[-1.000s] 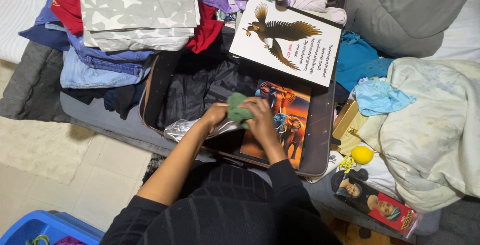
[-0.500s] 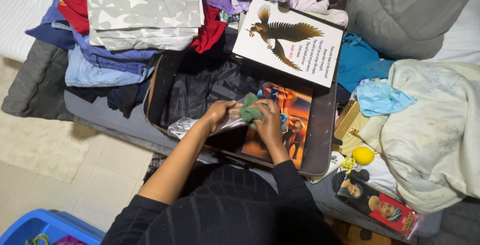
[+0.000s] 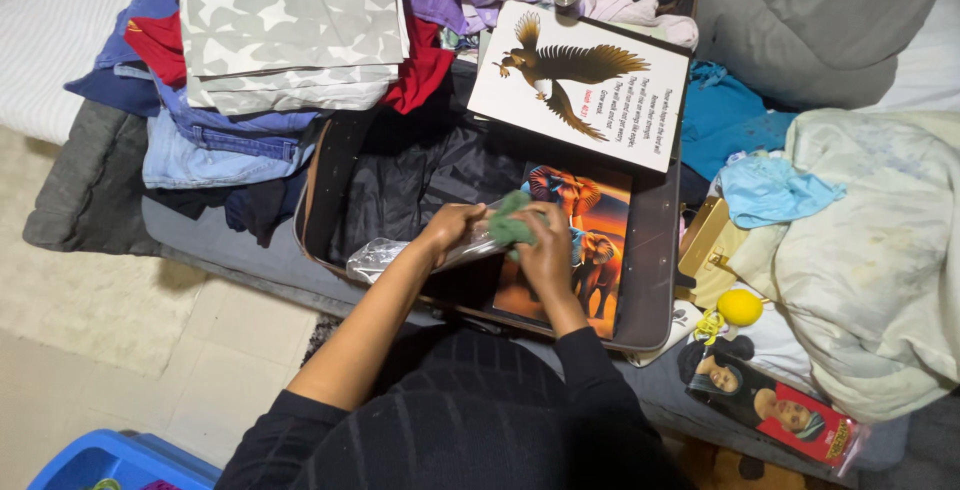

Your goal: The person wipes down several framed posters and a dark rectangular object using a green cloth while they are placed inside a suitcase.

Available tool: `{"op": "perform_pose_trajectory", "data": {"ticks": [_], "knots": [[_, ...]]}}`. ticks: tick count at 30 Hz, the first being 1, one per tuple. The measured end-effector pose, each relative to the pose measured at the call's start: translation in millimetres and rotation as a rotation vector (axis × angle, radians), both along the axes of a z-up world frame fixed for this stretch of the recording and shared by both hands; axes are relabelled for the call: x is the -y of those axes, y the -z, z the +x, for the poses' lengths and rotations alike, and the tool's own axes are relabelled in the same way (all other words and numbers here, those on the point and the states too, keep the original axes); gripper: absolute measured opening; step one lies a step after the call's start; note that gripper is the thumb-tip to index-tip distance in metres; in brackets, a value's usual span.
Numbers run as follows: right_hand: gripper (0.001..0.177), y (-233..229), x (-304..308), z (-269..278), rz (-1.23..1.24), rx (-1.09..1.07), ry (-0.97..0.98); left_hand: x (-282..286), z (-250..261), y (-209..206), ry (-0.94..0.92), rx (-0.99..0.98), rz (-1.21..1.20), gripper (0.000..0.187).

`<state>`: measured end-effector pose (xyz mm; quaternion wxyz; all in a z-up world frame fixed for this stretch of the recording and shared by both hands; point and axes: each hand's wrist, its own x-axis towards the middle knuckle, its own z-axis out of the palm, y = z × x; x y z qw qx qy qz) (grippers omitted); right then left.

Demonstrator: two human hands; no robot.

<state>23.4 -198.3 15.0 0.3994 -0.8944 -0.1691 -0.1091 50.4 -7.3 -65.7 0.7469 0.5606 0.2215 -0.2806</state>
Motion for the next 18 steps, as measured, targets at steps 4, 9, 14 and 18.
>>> {"op": "perform_pose_trajectory", "data": {"ticks": [4,9,14,18], "knots": [[0.048,-4.5,-25.7,-8.4,-0.036,0.028,-0.117,-2.4,-2.8,-5.8,0.019,-0.066,0.032,0.041],[0.049,14.4,9.7,8.7,-0.021,-0.057,0.068,-14.0,-2.6,-30.3,0.059,-0.058,-0.04,0.041],[0.046,53.9,71.7,12.7,-0.094,-0.117,0.259,-29.6,-4.4,-58.5,0.178,-0.028,-0.127,0.045],[0.047,125.9,109.8,10.1,-0.139,-0.089,0.258,-28.9,-3.6,-61.8,0.14,-0.062,-0.129,0.045]]}}
